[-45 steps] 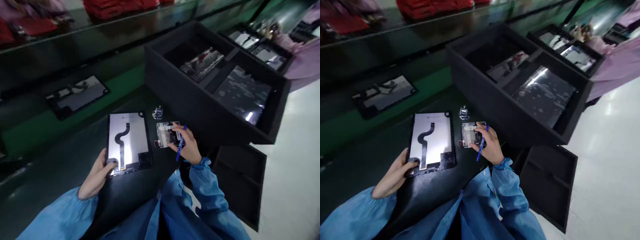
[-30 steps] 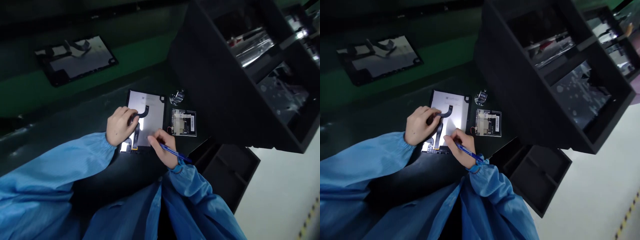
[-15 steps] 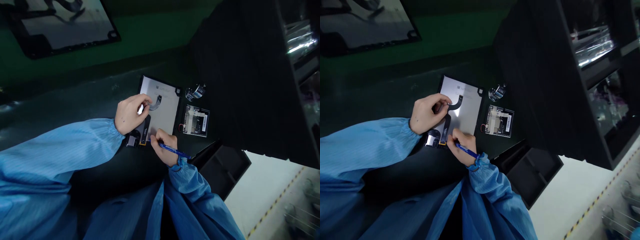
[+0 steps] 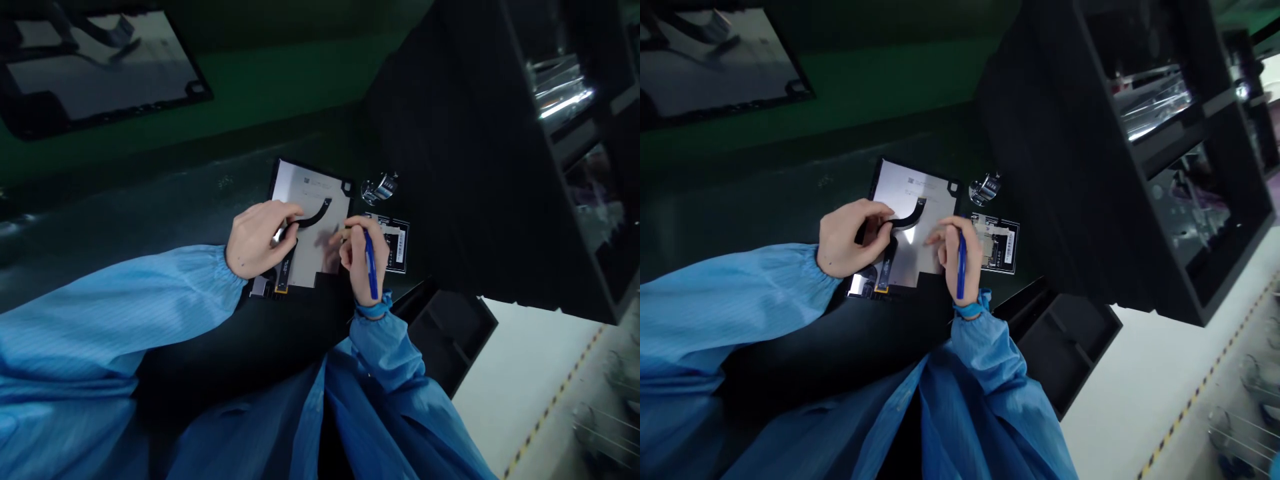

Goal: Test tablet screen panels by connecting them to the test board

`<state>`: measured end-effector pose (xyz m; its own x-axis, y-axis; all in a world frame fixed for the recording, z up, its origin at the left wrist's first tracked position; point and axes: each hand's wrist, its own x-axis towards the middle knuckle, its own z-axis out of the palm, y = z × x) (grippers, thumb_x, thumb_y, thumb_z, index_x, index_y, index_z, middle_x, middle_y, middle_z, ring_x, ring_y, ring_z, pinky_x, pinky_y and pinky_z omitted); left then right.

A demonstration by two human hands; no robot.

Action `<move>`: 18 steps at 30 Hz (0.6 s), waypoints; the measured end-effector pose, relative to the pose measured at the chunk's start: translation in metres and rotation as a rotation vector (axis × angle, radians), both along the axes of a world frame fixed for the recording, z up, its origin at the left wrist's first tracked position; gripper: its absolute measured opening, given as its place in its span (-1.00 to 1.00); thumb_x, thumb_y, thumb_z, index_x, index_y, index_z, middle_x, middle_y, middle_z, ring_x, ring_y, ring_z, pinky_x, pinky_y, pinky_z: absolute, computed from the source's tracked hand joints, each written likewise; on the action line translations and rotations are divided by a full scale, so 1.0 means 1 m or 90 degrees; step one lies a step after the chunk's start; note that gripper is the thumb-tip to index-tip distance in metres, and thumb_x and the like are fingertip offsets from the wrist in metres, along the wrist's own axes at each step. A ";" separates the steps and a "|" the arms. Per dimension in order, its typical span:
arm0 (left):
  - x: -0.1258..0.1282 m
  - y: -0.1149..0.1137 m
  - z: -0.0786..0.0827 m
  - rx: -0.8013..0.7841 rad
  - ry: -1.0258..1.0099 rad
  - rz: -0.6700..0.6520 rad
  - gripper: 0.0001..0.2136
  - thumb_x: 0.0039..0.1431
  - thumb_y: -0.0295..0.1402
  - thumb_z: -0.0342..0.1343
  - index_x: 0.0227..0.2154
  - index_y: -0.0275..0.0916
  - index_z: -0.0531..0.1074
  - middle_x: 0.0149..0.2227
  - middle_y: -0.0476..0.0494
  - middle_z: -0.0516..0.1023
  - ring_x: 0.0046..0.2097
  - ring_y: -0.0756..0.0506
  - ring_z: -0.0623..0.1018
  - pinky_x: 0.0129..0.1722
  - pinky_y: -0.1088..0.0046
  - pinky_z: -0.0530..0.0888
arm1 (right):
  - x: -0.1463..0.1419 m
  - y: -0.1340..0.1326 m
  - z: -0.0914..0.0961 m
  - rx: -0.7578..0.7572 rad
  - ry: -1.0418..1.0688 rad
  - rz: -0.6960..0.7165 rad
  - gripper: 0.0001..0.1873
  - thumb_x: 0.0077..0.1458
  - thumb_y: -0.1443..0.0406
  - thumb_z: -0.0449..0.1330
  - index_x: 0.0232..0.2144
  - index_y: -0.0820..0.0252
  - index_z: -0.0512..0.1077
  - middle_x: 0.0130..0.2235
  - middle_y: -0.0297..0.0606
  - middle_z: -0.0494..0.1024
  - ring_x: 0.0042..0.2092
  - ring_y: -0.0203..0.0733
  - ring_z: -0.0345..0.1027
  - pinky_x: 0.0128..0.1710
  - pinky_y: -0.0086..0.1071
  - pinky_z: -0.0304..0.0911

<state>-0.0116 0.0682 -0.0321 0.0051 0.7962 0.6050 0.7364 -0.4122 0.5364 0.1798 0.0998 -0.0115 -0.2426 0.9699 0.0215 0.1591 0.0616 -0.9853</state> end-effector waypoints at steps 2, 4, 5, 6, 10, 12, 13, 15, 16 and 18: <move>0.001 -0.004 0.000 0.018 0.033 -0.025 -0.85 0.19 -0.50 0.09 -0.20 -0.23 0.46 -0.39 -0.07 0.56 -0.36 -0.06 0.56 -0.29 0.40 0.48 | -0.001 0.011 0.007 -0.001 0.015 0.008 -0.74 0.32 0.04 0.07 -0.12 0.05 0.33 -0.22 -0.28 0.56 -0.54 -0.40 0.28 -0.66 -0.48 0.15; 0.002 -0.009 0.004 -0.002 0.061 -0.063 -0.88 0.20 -0.49 0.08 -0.25 -0.21 0.48 -0.42 -0.06 0.57 -0.36 -0.07 0.57 -0.28 0.39 0.49 | -0.002 0.016 0.013 0.003 0.033 0.036 -0.70 0.25 0.05 0.16 -0.06 0.01 0.28 -0.14 -0.26 0.55 -0.44 -0.34 0.39 -0.61 -0.47 0.27; 0.002 -0.011 0.008 -0.024 0.060 -0.084 -0.88 0.21 -0.48 0.07 -0.26 -0.21 0.49 -0.42 -0.06 0.58 -0.36 -0.06 0.57 -0.27 0.40 0.50 | -0.002 0.016 0.016 0.007 0.041 0.053 -0.68 0.22 0.07 0.19 -0.05 0.00 0.26 -0.16 -0.28 0.55 -0.41 -0.31 0.43 -0.57 -0.45 0.33; 0.003 -0.012 0.014 -0.052 0.041 -0.108 -0.89 0.21 -0.46 0.07 -0.26 -0.21 0.49 -0.41 -0.07 0.58 -0.37 -0.05 0.56 -0.28 0.41 0.50 | -0.001 0.016 0.018 0.013 0.046 0.066 -0.67 0.21 0.09 0.21 -0.05 0.00 0.24 -0.22 -0.31 0.54 -0.39 -0.29 0.44 -0.54 -0.43 0.36; 0.011 -0.006 0.045 -0.281 -0.181 -0.229 -0.83 0.21 -0.36 0.13 -0.15 -0.24 0.48 -0.33 -0.09 0.59 -0.46 0.01 0.50 -0.45 0.48 0.45 | 0.008 0.012 0.028 0.039 0.050 0.077 -0.76 0.23 0.12 0.16 -0.14 0.02 0.22 -0.39 -0.43 0.48 -0.46 -0.30 0.40 -0.47 -0.38 0.42; 0.017 0.002 0.057 -0.376 -0.259 -0.261 -0.75 0.20 -0.33 0.17 -0.07 -0.25 0.49 -0.34 -0.07 0.59 -0.47 0.02 0.49 -0.48 0.50 0.44 | 0.013 0.010 0.033 0.056 0.052 0.091 -0.78 0.24 0.10 0.16 -0.18 0.02 0.23 -0.41 -0.43 0.49 -0.50 -0.31 0.38 -0.45 -0.35 0.42; 0.021 0.007 0.060 -0.395 -0.277 -0.262 -0.73 0.19 -0.34 0.18 -0.05 -0.25 0.50 -0.36 -0.06 0.59 -0.46 0.02 0.50 -0.47 0.50 0.45 | 0.015 0.010 0.035 0.062 0.058 0.104 -0.78 0.24 0.10 0.17 -0.20 0.02 0.24 -0.41 -0.43 0.49 -0.51 -0.31 0.37 -0.45 -0.34 0.42; 0.030 0.013 0.062 -0.400 -0.286 -0.251 -0.75 0.14 -0.37 0.23 -0.10 -0.25 0.54 -0.42 -0.03 0.58 -0.46 0.01 0.51 -0.45 0.51 0.46 | 0.021 0.010 0.039 0.071 0.080 0.132 -0.79 0.24 0.11 0.19 -0.23 0.03 0.25 -0.40 -0.42 0.51 -0.50 -0.30 0.39 -0.45 -0.33 0.41; 0.034 0.015 0.060 -0.392 -0.286 -0.239 -0.78 0.13 -0.38 0.24 -0.14 -0.26 0.57 -0.44 -0.02 0.58 -0.46 0.01 0.51 -0.45 0.51 0.46 | 0.024 0.012 0.039 0.075 0.090 0.135 -0.80 0.25 0.12 0.19 -0.22 0.04 0.27 -0.37 -0.40 0.53 -0.49 -0.30 0.40 -0.44 -0.32 0.42; 0.039 0.017 0.054 -0.359 -0.263 -0.200 -0.83 0.13 -0.36 0.26 -0.22 -0.25 0.60 -0.45 -0.02 0.58 -0.46 0.01 0.51 -0.43 0.50 0.47 | 0.035 0.020 0.033 0.101 0.073 0.094 -0.83 0.27 0.15 0.18 -0.17 0.04 0.29 -0.26 -0.35 0.57 -0.42 -0.26 0.46 -0.36 -0.27 0.46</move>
<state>0.0277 0.0851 0.0218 0.1433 0.9836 0.1099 0.3237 -0.1516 0.9339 0.2149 0.1201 0.0213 -0.3684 0.9064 0.2068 0.0242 0.2317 -0.9725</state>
